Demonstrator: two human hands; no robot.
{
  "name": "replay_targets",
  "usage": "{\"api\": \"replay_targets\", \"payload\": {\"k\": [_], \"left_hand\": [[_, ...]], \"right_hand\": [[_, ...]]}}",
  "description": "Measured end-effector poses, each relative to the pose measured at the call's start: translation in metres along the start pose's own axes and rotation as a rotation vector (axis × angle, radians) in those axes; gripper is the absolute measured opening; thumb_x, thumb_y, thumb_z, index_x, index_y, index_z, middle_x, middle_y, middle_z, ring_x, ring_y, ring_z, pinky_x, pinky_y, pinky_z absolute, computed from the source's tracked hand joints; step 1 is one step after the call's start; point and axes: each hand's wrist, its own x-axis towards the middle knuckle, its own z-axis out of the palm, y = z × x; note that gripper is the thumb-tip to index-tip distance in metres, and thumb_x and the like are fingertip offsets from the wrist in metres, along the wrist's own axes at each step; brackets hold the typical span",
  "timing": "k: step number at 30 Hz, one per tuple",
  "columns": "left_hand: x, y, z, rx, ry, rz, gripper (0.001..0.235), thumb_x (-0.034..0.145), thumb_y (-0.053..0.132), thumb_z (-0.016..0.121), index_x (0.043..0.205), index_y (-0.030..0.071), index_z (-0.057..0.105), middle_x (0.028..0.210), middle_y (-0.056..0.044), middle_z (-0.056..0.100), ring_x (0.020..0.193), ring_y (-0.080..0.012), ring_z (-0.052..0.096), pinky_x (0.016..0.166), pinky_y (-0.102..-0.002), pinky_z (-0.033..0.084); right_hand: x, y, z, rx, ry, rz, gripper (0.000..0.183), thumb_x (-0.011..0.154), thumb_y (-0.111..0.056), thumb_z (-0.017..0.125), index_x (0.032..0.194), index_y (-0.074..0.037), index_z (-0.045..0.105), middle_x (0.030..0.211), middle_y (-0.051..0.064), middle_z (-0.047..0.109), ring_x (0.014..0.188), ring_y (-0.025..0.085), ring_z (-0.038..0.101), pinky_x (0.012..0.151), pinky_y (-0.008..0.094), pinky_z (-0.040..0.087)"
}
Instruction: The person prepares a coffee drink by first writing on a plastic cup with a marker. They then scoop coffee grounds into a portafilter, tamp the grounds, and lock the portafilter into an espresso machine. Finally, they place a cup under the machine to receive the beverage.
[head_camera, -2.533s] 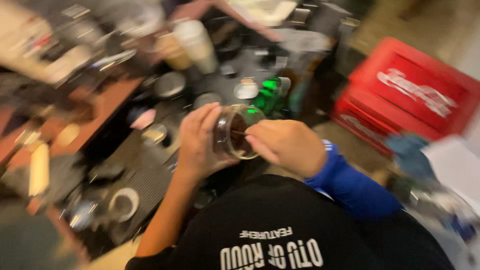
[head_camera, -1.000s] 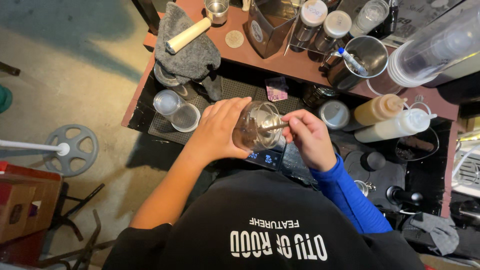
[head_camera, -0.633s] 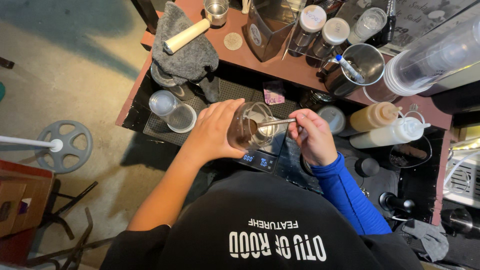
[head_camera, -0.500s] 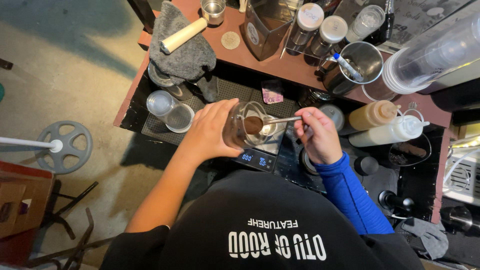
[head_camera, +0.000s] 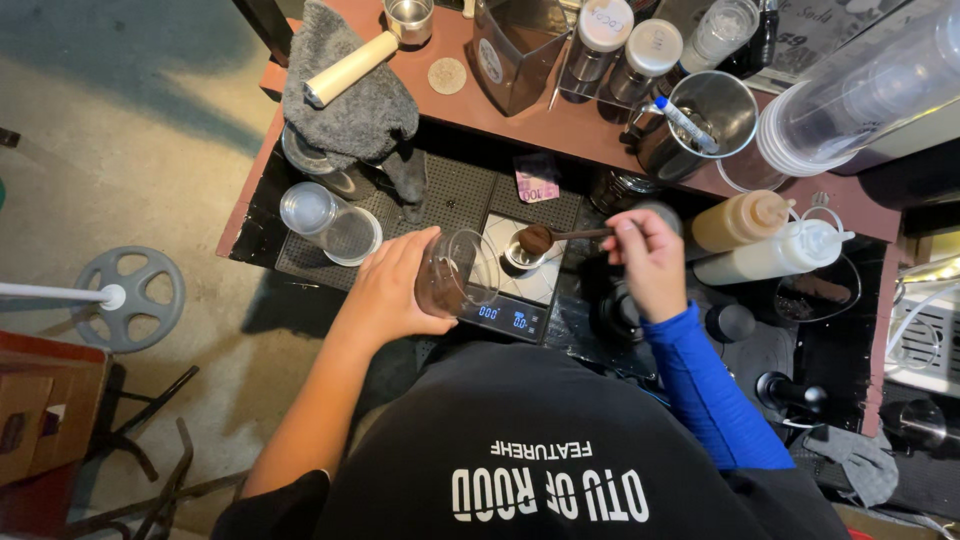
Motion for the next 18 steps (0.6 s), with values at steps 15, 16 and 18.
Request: {"api": "replay_targets", "payload": {"k": [15,16,18], "left_hand": [[-0.007,0.004,0.001,0.006,0.015,-0.004,0.113,0.046,0.034,0.096,0.143,0.004,0.046,0.137,-0.015,0.058,0.128,-0.0364,0.054,0.106,-0.048,0.042],[-0.005,0.005,0.001,0.011,0.016,-0.01,0.112,0.046,0.034,0.096,0.143,0.005,0.047,0.136,-0.015,0.058,0.128,-0.0363,0.054,0.106,-0.048,0.043],[-0.002,0.007,-0.001,0.02,0.016,-0.025,0.111,0.047,0.034,0.095,0.143,0.006,0.047,0.136,-0.014,0.059,0.127,-0.0359,0.055,0.105,-0.047,0.044]], "right_hand": [[-0.034,-0.085,0.033,-0.811,-0.547,-0.806,0.044,0.076,0.004,0.068,0.119,-0.004,0.065,0.098,0.013,0.061,0.092,0.034,0.062,0.08,0.042,0.051],[-0.037,-0.09,0.031,-0.809,-0.519,-0.812,0.042,0.077,0.005,0.068,0.118,-0.004,0.065,0.099,0.013,0.062,0.093,0.034,0.062,0.081,0.041,0.051],[-0.045,-0.104,0.026,-0.804,-0.465,-0.822,0.039,0.078,0.006,0.068,0.115,-0.004,0.066,0.101,0.013,0.064,0.095,0.033,0.063,0.082,0.041,0.051]]}}
